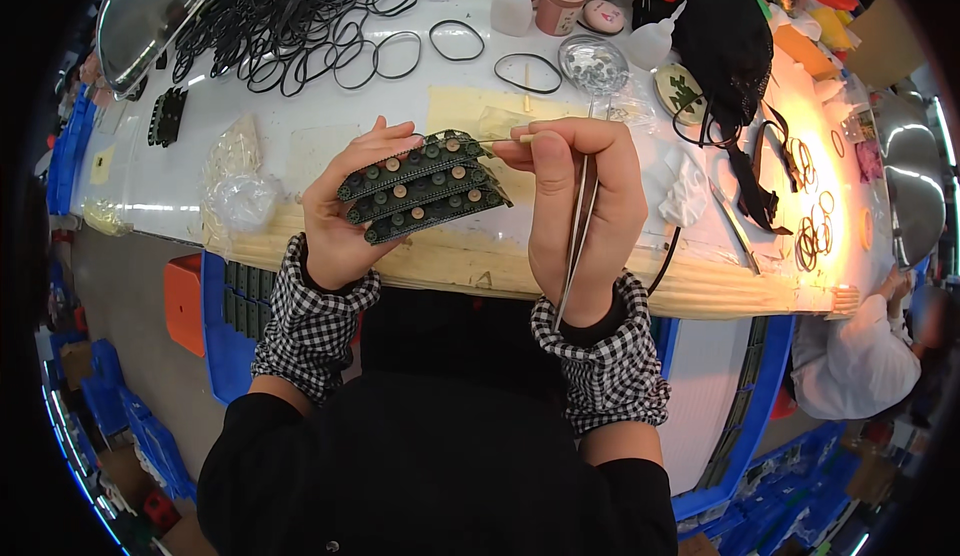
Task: Manually assembling and preparing electronic battery packs by applying components using tweezers at a factory workbench.
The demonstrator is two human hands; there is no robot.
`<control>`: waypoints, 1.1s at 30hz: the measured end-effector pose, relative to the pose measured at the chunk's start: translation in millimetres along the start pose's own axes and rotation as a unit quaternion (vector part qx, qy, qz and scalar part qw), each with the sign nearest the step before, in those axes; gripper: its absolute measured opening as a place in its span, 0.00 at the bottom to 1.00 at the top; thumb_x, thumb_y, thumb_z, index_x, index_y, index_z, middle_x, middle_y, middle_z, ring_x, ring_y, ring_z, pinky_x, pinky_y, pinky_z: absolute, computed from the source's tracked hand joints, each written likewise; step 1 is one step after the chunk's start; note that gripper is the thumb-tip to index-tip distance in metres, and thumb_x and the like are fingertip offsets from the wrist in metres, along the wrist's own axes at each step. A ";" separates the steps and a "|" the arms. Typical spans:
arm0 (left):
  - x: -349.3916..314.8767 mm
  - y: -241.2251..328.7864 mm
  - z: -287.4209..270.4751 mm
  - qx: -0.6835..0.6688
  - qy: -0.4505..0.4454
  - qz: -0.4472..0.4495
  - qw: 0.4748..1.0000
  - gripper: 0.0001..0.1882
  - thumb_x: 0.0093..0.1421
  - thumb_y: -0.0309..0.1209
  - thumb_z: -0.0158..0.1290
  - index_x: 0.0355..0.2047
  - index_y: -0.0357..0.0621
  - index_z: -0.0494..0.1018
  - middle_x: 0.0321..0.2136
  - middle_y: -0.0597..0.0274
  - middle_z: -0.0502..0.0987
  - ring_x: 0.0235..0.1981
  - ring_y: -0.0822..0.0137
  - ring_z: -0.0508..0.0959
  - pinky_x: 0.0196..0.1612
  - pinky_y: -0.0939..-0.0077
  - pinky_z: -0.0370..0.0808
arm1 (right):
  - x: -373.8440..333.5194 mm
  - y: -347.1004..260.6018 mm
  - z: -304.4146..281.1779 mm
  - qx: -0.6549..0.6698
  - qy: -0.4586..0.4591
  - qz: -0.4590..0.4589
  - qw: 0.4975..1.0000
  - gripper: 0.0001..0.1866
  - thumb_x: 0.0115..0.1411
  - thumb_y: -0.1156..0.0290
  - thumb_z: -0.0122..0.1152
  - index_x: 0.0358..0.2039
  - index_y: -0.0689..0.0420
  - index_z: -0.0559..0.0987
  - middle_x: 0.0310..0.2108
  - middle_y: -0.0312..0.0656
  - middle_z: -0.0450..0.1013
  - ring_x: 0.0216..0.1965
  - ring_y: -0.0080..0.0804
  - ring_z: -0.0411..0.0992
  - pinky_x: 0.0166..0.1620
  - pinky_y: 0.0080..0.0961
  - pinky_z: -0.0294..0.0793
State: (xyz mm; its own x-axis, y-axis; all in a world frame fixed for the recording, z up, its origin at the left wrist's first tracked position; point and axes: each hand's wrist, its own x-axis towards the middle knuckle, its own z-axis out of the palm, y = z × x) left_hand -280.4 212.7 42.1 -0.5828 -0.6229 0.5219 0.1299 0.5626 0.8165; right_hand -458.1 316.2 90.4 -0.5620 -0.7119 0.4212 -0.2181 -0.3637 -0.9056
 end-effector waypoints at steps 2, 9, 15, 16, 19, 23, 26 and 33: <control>0.3 0.4 0.1 0.003 -0.002 0.003 1.000 0.27 0.47 0.30 0.69 0.49 0.46 0.75 0.49 0.63 0.78 0.58 0.56 0.71 0.68 0.43 0.49 | -0.8 0.2 2.4 0.010 0.004 0.020 1.000 0.05 0.67 0.76 0.51 0.37 0.66 0.70 0.33 0.44 0.76 0.35 0.29 0.79 0.41 0.20 0.77; 0.6 1.3 -1.1 0.006 -0.005 0.008 1.000 0.27 0.47 0.29 0.69 0.49 0.47 0.75 0.49 0.64 0.78 0.59 0.57 0.71 0.68 0.42 0.48 | -0.8 1.1 4.9 0.003 0.007 0.025 1.000 0.04 0.67 0.77 0.51 0.37 0.66 0.70 0.31 0.44 0.76 0.34 0.28 0.79 0.41 0.20 0.77; -0.3 1.8 -1.0 0.016 -0.005 0.002 1.000 0.27 0.46 0.30 0.69 0.48 0.47 0.75 0.49 0.64 0.78 0.59 0.56 0.71 0.68 0.43 0.48 | -1.1 3.0 4.5 -0.003 0.007 0.024 1.000 0.04 0.67 0.77 0.51 0.37 0.66 0.70 0.32 0.45 0.76 0.34 0.29 0.79 0.41 0.21 0.78; -0.7 1.5 -1.0 0.014 -0.002 0.001 1.000 0.27 0.46 0.29 0.69 0.49 0.47 0.75 0.49 0.64 0.78 0.59 0.56 0.71 0.68 0.43 0.48 | -1.1 2.8 4.6 0.013 0.016 0.027 0.999 0.04 0.67 0.77 0.50 0.37 0.66 0.70 0.32 0.45 0.76 0.34 0.29 0.79 0.40 0.21 0.79; -0.6 0.9 -0.4 0.009 0.007 0.000 1.000 0.27 0.46 0.29 0.69 0.49 0.47 0.75 0.49 0.63 0.78 0.59 0.56 0.71 0.68 0.44 0.49 | 2.4 4.0 -1.5 -0.007 0.043 0.014 0.999 0.05 0.68 0.77 0.50 0.38 0.66 0.70 0.33 0.46 0.75 0.34 0.30 0.79 0.41 0.23 0.80; -1.5 -0.7 -0.2 0.010 0.020 -0.002 1.000 0.27 0.47 0.28 0.69 0.49 0.46 0.75 0.49 0.62 0.78 0.59 0.56 0.71 0.68 0.44 0.48 | 12.1 27.2 -18.5 -0.233 0.068 -0.113 0.963 0.04 0.64 0.78 0.56 0.33 0.64 0.72 0.29 0.44 0.75 0.28 0.29 0.76 0.32 0.24 0.76; -1.9 -2.4 0.2 0.006 0.026 0.000 1.000 0.28 0.47 0.28 0.68 0.49 0.45 0.74 0.49 0.61 0.78 0.59 0.56 0.71 0.68 0.44 0.48 | 17.0 32.0 -21.2 -0.399 0.018 -0.203 0.894 0.04 0.58 0.79 0.62 0.29 0.62 0.74 0.27 0.43 0.73 0.26 0.38 0.71 0.30 0.30 0.69; -1.0 -4.1 0.4 0.003 0.028 -0.001 1.000 0.29 0.46 0.26 0.68 0.50 0.45 0.74 0.50 0.60 0.78 0.59 0.56 0.71 0.68 0.46 0.48 | 10.9 17.9 -17.8 -0.381 0.052 -0.246 0.890 0.03 0.60 0.78 0.60 0.32 0.63 0.75 0.28 0.43 0.74 0.28 0.34 0.73 0.32 0.26 0.70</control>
State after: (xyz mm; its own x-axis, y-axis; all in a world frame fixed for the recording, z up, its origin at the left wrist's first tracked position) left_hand -280.7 211.3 38.2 -0.5374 -0.6529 0.5337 0.1247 0.5644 0.8160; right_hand -482.3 312.6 77.9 -0.3112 -0.5056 0.8047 -0.9134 -0.0746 -0.4001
